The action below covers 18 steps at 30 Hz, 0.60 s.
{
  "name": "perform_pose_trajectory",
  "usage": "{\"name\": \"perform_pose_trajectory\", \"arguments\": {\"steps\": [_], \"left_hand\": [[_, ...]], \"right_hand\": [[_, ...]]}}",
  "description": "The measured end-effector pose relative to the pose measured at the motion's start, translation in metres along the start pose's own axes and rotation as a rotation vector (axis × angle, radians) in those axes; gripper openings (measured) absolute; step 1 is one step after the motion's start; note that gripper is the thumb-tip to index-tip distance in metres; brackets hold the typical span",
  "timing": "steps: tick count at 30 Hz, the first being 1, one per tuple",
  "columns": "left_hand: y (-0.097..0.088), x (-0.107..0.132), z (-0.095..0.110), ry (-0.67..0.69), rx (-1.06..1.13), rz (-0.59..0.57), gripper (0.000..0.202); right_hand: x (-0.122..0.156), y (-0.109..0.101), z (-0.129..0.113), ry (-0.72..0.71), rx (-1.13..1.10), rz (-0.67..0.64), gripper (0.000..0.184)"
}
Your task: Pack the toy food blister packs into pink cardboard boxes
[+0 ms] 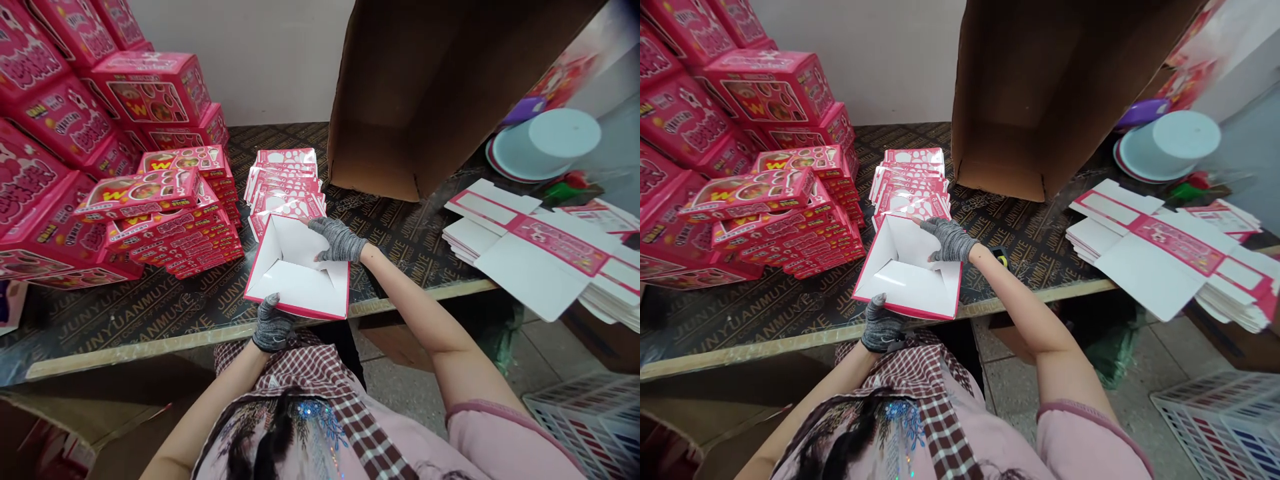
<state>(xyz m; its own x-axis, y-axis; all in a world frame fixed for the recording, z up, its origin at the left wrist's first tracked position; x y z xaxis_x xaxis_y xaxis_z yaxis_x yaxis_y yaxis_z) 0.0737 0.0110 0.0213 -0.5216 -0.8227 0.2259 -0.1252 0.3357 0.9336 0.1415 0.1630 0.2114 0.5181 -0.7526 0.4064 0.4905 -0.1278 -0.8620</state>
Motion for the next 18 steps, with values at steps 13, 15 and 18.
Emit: {"name": "perform_pose_trajectory", "arguments": {"steps": [13,15,18], "left_hand": [[0.034,0.007,0.022,0.18,-0.06,0.023,0.064],[0.036,0.015,0.019,0.163,-0.106,0.036,0.062],[0.036,0.024,0.009,0.061,-0.15,0.029,0.063]], "right_hand": [[0.045,0.003,0.006,0.082,-0.01,0.14,0.101],[0.055,0.001,-0.001,0.127,0.018,0.166,0.101],[0.066,0.002,-0.009,0.226,0.055,0.161,0.103]]}}
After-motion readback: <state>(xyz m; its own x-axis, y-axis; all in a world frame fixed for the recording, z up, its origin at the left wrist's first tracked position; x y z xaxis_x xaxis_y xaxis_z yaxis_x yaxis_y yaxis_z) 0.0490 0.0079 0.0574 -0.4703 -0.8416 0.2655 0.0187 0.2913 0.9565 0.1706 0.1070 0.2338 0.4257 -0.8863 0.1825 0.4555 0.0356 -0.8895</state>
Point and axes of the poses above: each hand's wrist, its own x-axis away from the middle knuckle, its own y-axis out of the palm, z = x × y, the point moved 4 cm from there along -x, towards the middle knuckle, and after that the axes turned 2 degrees about -y, right-handed, at the moved point
